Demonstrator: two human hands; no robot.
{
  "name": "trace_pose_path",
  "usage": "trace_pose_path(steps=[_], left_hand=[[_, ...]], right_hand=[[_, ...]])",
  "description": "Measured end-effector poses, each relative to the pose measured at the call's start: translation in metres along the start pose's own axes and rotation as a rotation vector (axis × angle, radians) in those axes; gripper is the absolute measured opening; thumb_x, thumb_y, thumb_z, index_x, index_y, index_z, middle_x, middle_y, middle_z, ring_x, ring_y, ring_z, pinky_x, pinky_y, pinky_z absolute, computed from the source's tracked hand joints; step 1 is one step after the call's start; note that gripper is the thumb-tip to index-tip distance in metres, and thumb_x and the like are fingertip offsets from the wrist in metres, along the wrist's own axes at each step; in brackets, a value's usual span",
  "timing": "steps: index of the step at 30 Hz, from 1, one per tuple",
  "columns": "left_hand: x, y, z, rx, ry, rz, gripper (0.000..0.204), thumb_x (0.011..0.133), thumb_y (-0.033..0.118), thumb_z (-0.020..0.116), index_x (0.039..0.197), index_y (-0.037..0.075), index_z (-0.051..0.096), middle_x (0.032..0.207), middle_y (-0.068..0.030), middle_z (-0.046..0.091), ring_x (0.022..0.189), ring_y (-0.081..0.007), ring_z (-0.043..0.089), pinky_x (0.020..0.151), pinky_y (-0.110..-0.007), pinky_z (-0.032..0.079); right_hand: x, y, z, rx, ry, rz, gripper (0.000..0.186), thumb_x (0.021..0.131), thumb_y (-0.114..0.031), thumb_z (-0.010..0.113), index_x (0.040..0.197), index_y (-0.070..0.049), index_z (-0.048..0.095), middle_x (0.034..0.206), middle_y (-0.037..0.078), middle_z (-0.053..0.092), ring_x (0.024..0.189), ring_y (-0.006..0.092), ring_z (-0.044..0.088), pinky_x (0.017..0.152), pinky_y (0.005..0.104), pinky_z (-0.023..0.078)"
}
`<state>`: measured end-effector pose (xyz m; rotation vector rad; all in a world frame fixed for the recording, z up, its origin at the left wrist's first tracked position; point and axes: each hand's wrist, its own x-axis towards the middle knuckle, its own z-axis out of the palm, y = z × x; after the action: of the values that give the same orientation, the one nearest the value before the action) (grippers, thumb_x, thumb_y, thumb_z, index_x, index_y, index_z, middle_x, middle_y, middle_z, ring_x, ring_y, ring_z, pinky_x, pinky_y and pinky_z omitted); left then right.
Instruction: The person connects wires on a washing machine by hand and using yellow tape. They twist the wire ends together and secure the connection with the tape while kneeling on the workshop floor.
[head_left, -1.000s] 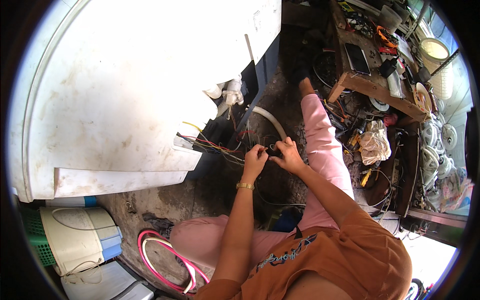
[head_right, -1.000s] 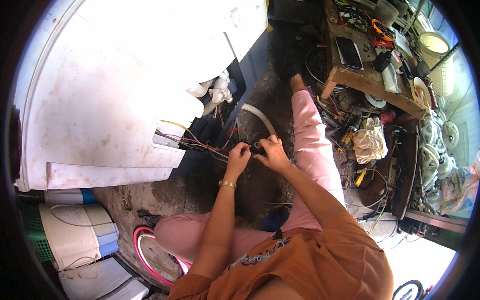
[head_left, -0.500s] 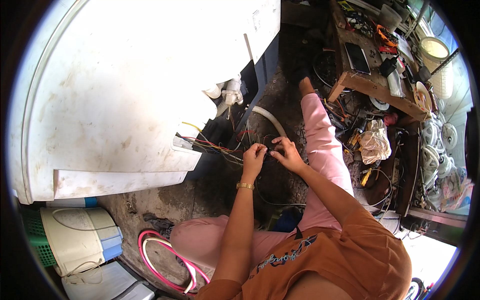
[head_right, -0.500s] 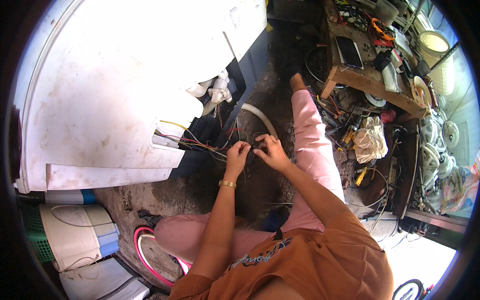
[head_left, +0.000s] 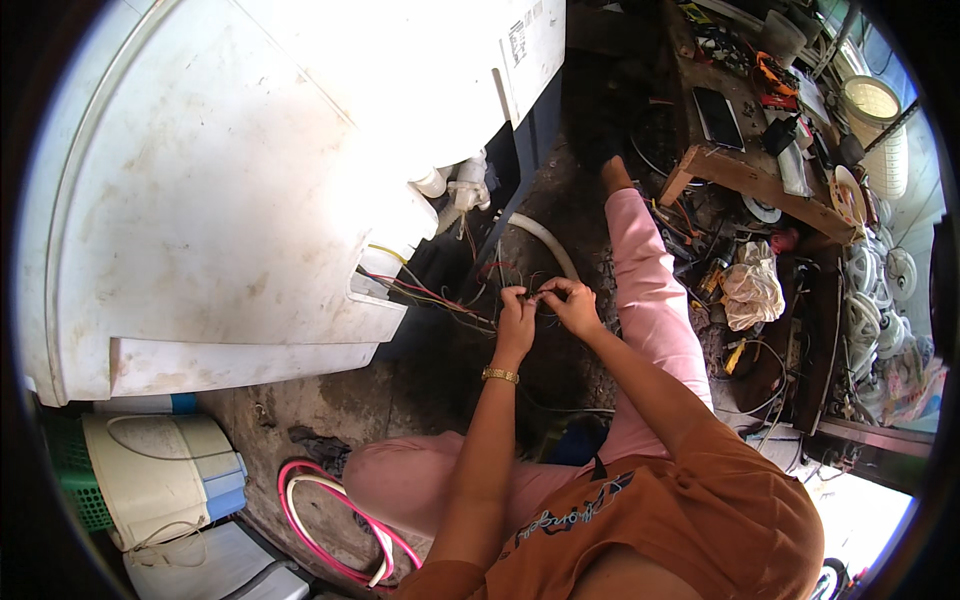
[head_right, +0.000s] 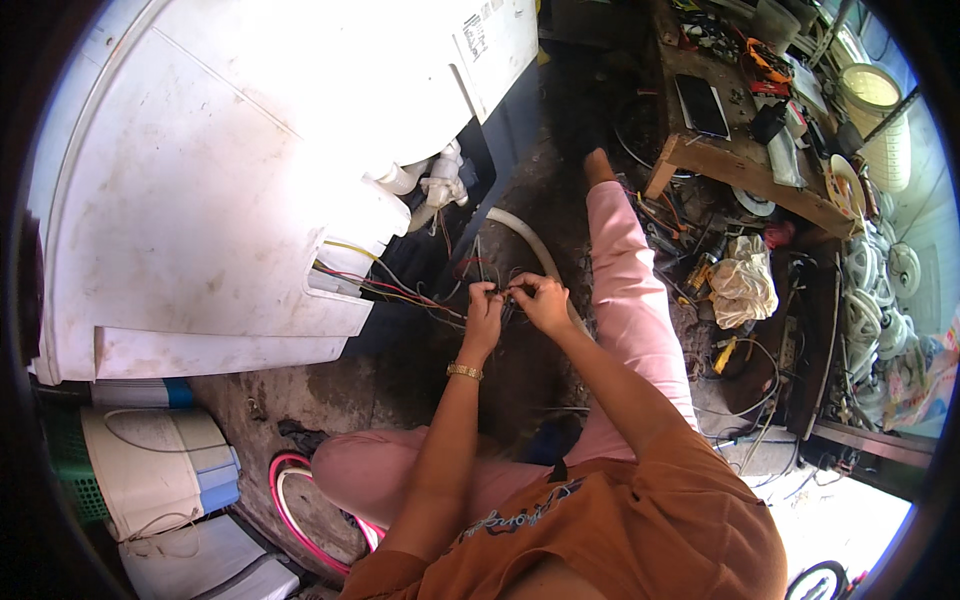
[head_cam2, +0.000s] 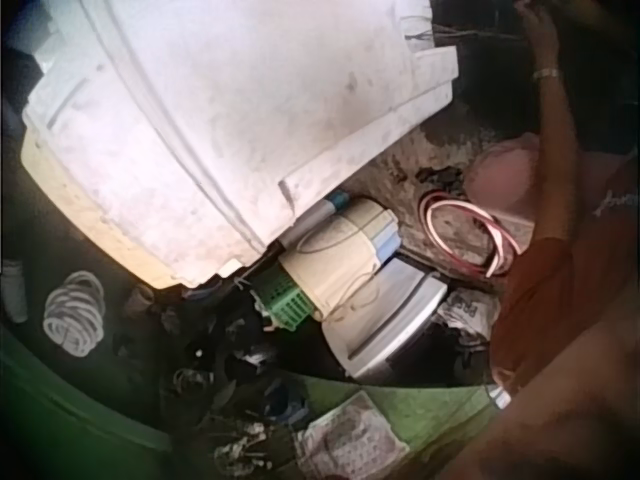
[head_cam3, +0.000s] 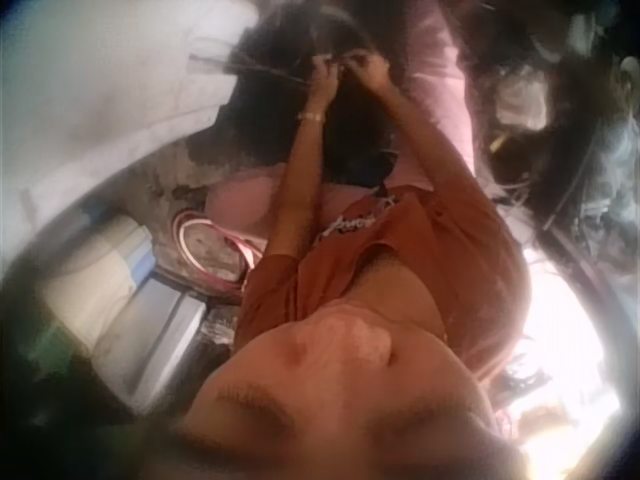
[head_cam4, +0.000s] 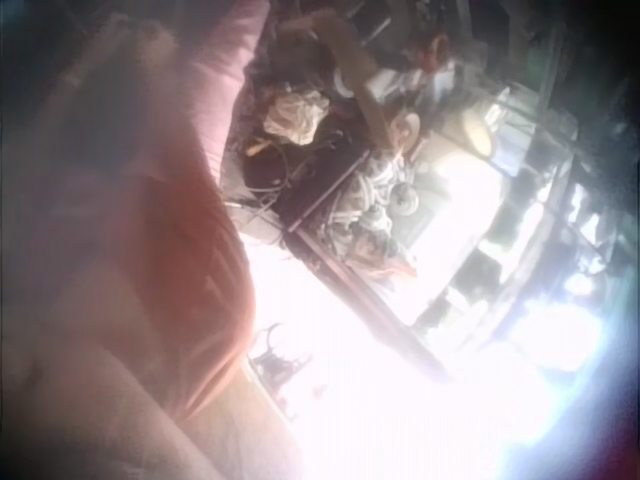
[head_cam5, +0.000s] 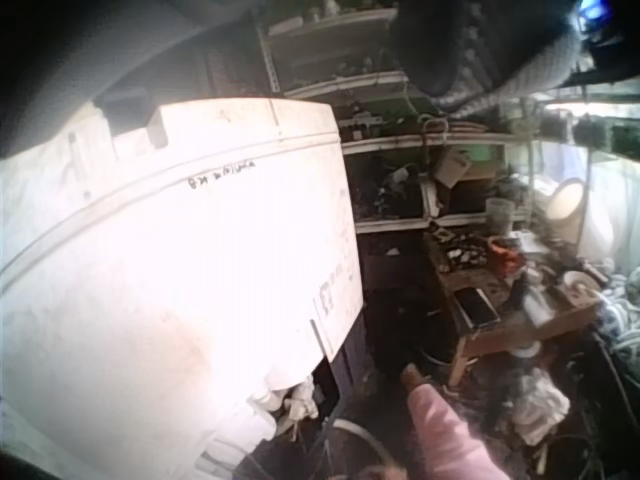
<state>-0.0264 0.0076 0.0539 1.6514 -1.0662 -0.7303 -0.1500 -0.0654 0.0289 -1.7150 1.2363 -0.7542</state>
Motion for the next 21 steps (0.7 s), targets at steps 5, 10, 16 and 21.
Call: trace_pose_path(steps=[5, 10, 16, 21], left_hand=[[0.005, 0.000, -0.011, 0.098, 0.073, 0.056, 0.008, 0.093, 0.006, 0.053, 0.097, 0.000, 0.049, 0.084, -0.0183, 0.063, 0.078, -0.0336, 0.064, 0.069, -0.039, 0.048], [0.004, 0.007, 0.000, 0.055, 0.100, 0.058, 0.009, 0.090, 0.002, 0.055, 0.098, 0.000, 0.052, 0.087, -0.0177, 0.064, 0.082, -0.0305, 0.065, 0.073, -0.036, 0.050], [0.002, 0.002, 0.003, 0.027, 0.104, 0.058, 0.010, 0.091, 0.003, 0.053, 0.100, 0.000, 0.053, 0.084, -0.0155, 0.063, 0.076, -0.0266, 0.064, 0.071, -0.035, 0.050], [0.000, -0.003, -0.002, -0.037, 0.019, -0.037, 0.008, 0.092, 0.003, 0.051, 0.099, 0.001, 0.054, 0.080, -0.0086, 0.060, 0.069, -0.0158, 0.057, 0.065, -0.030, 0.047]], right_hand=[[-0.006, -0.013, -0.003, 0.311, -0.182, 0.167, 0.012, 0.083, -0.011, 0.070, 0.091, -0.002, 0.070, 0.079, 0.003, 0.069, 0.063, 0.0077, 0.060, 0.058, 0.0239, 0.047], [-0.004, -0.013, 0.003, 0.273, -0.102, 0.137, 0.015, 0.080, -0.018, 0.073, 0.091, -0.007, 0.072, 0.074, 0.002, 0.069, 0.061, 0.0080, 0.062, 0.058, 0.0247, 0.047], [-0.003, -0.013, 0.007, 0.264, -0.039, 0.138, 0.016, 0.080, -0.021, 0.074, 0.088, -0.007, 0.072, 0.071, 0.003, 0.068, 0.062, 0.0081, 0.062, 0.058, 0.0244, 0.047], [-0.002, -0.018, 0.008, 0.237, -0.098, 0.294, 0.018, 0.079, -0.022, 0.074, 0.088, -0.006, 0.071, 0.073, 0.004, 0.068, 0.067, 0.0074, 0.061, 0.061, 0.0232, 0.046]])
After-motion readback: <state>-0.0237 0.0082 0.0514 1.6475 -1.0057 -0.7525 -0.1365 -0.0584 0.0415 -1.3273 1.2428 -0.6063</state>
